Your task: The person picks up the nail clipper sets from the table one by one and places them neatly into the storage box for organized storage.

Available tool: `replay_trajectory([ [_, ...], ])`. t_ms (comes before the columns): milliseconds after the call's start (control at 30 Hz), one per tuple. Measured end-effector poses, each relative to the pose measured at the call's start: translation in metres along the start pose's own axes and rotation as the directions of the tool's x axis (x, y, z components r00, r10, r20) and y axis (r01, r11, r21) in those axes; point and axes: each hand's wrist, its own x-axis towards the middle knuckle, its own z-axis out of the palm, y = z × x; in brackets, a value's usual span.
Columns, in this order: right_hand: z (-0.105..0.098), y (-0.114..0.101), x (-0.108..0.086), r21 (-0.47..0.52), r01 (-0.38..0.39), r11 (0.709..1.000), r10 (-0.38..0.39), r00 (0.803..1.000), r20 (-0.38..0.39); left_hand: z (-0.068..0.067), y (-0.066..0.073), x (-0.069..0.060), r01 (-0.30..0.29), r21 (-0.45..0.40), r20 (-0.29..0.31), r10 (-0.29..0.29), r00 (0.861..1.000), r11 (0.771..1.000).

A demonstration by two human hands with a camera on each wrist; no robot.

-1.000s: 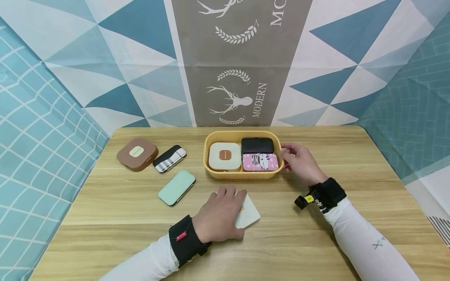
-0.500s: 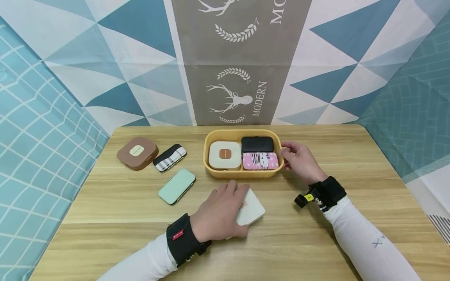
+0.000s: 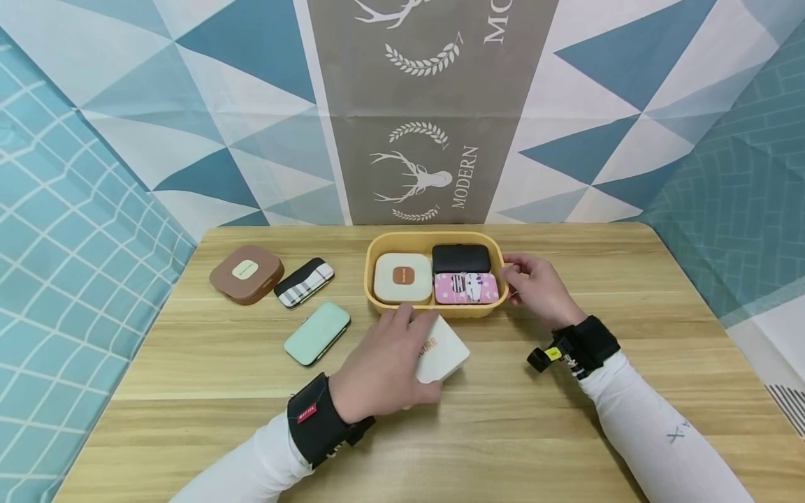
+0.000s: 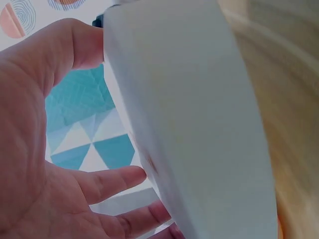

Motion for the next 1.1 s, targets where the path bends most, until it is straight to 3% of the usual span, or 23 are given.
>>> replay_trajectory([
  [433, -0.002, -0.001, -0.001, -0.009, -0.004, 1.000, 0.004, 1.000, -0.001, -0.019, -0.008, 0.017, 0.075, 0.027, -0.121, -0.071, 0.990, 0.997],
  [600, -0.001, -0.001, -0.001, -0.004, 0.001, 1.000, -0.001, 1.000, -0.001, -0.023, -0.010, 0.024, 0.116, 0.021, -0.177, -0.111, 0.978, 0.993],
  [833, 0.000, -0.002, -0.002, -0.005, 0.007, 1.000, -0.007, 1.000, 0.000, -0.026, -0.013, 0.033, 0.199, -0.021, -0.190, -0.200, 0.961, 0.980],
  [1100, 0.000, 0.000, -0.001, -0.013, 0.011, 1.000, -0.011, 1.000, -0.003, -0.029, -0.018, 0.047, 0.236, -0.055, -0.240, -0.243, 0.940, 0.970],
])
